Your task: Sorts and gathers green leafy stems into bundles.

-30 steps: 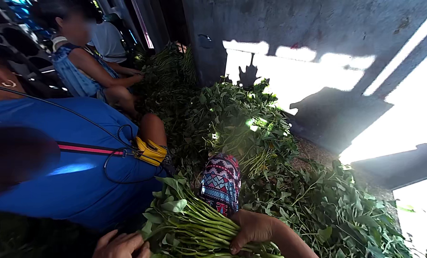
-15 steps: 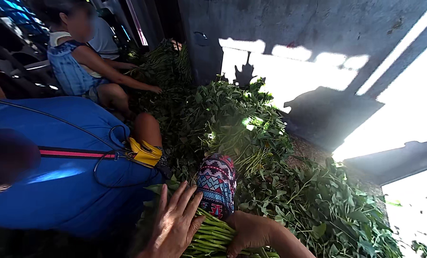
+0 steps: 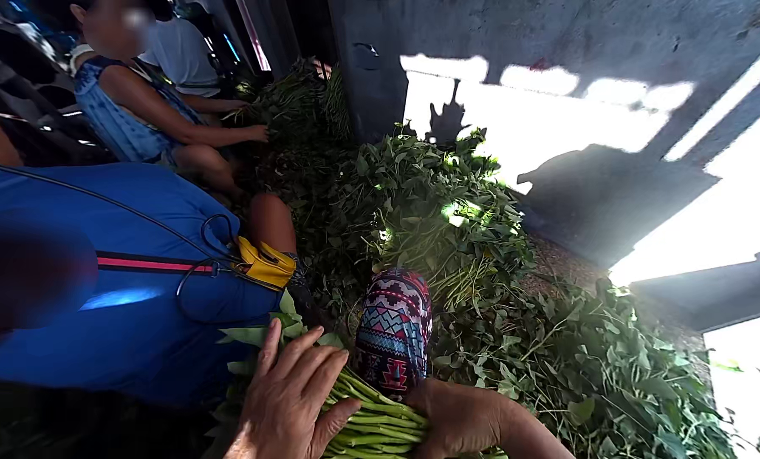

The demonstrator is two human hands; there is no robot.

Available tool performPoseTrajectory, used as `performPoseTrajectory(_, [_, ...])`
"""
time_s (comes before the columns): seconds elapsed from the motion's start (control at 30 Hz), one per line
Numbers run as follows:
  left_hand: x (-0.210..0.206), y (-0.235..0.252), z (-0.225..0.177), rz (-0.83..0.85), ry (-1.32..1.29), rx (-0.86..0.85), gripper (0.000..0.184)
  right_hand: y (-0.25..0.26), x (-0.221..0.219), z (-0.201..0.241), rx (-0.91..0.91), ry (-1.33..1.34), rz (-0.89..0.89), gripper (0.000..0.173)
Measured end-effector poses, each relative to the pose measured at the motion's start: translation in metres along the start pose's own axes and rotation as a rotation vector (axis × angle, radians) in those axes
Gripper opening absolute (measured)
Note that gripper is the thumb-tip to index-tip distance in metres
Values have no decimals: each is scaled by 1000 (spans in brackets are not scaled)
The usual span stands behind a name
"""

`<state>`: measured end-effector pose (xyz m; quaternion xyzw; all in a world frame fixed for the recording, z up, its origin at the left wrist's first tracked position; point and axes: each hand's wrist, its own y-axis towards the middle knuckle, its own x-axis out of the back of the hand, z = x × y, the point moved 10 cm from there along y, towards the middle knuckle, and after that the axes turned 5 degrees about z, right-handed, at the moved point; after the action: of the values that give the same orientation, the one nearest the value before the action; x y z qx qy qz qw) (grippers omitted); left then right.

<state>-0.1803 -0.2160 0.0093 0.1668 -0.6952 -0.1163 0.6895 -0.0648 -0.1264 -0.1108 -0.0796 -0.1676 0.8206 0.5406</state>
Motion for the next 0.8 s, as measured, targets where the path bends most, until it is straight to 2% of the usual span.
performPoseTrajectory(0.1, [-76, -31, 6, 210, 17, 47, 70, 7, -5, -38, -148, -42, 48, 35])
performPoseTrajectory(0.13, [-86, -36, 9, 222, -14, 81, 70, 7, -4, -43, -163, -20, 43, 36])
performPoseTrajectory(0.3, [-34, -19, 0, -32, 17, 92, 47, 4, 0, -45, -198, 22, 36, 35])
performPoseTrajectory(0.37, [-38, -18, -8, 11, -26, 34, 50, 4, 3, -46, -188, 22, 27, 36])
performPoseTrajectory(0.43, [-67, -26, -14, 155, -56, -29, 57, 3, 7, -43, -187, -42, -14, 41])
performPoseTrajectory(0.5, [-90, -36, -14, 240, -96, -34, 63, -3, 13, -35, -221, -163, -115, 55])
performPoseTrajectory(0.57, [-97, -38, -12, 257, -124, -13, 64, -12, 16, -25, -284, -308, -211, 71])
performPoseTrajectory(0.63, [-99, -37, -11, 253, -128, 6, 64, -20, 12, -15, -337, -454, -247, 78])
performPoseTrajectory(0.7, [-101, -38, -9, 248, -134, 12, 63, -24, 8, -6, -350, -558, -276, 76])
performPoseTrajectory(0.8, [-102, -39, -9, 251, -136, 17, 63, -25, 3, 3, -289, -669, -314, 59])
